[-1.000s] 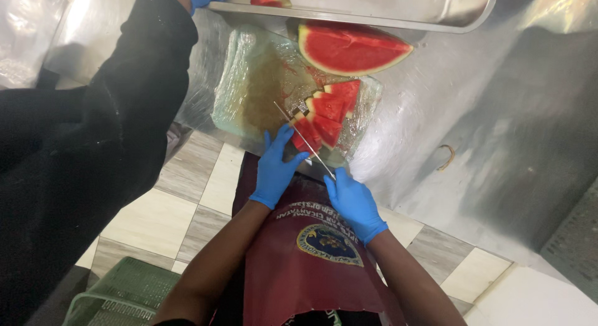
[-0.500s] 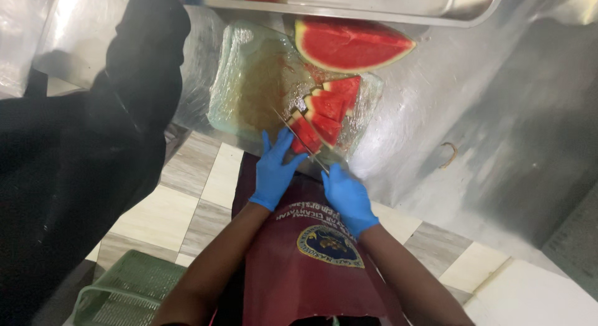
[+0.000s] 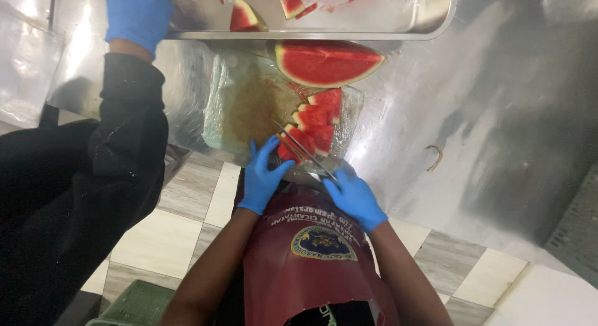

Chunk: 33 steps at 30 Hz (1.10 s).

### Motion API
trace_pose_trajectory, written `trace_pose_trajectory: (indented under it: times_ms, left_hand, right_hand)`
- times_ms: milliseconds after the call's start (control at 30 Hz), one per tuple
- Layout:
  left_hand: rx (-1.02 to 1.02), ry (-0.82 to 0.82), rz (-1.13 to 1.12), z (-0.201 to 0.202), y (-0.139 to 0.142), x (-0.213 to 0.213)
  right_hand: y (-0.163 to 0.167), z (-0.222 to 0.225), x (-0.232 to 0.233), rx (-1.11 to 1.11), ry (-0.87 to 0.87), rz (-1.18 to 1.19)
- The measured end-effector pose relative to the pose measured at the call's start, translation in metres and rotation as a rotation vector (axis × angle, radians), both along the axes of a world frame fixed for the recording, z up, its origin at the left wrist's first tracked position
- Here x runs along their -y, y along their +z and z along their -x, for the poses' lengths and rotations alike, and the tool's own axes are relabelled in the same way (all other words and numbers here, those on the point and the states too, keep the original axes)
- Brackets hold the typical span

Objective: The person cuts watermelon halves into wedges on a cutting board with a knife and places the cut wedges onto a metal tray. They then retrieve a whole watermelon from a plastic basket on the floor and cut it in half on the board.

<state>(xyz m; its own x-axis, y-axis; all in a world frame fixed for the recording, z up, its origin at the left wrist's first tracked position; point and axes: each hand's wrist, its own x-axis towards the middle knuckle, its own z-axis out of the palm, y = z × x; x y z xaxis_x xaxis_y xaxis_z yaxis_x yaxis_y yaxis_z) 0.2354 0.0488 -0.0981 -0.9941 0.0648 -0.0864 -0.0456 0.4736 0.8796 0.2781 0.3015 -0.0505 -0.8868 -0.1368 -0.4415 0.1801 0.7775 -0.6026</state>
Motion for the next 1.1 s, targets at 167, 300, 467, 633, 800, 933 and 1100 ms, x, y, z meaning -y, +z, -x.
trace_pose_trajectory:
  times_ms: [167, 300, 467, 633, 800, 933, 1100]
  left_hand:
    - [-0.044, -0.316, 0.056, 0.034, 0.001, 0.009]
    - [-0.078, -0.666, 0.241, 0.082, 0.007, -0.001]
    - [-0.089, -0.904, 0.373, 0.12, 0.017, -0.017]
    - [-0.067, -0.892, 0.244, 0.122, 0.017, -0.019]
    - [-0.126, -0.849, 0.144, 0.112, 0.021, -0.005]
    - [-0.251, -0.817, 0.132, 0.105, 0.021, -0.007]
    - [-0.186, -0.791, 0.11, 0.1, 0.013, -0.02]
  right_hand:
    - [0.0, -0.021, -0.032, 0.127, -0.377, 0.026]
    - [-0.015, 0.001, -0.022, 0.012, -0.617, 0.299]
    - [-0.018, 0.051, 0.01, -0.05, -0.498, 0.445]
    - [-0.011, 0.057, 0.027, -0.22, -0.334, 0.371]
    - [-0.019, 0.05, 0.037, -0.359, -0.162, 0.35]
    - [-0.021, 0.048, 0.033, -0.193, -0.243, 0.519]
    - [-0.016, 0.041, 0.035, -0.054, -0.428, 0.479]
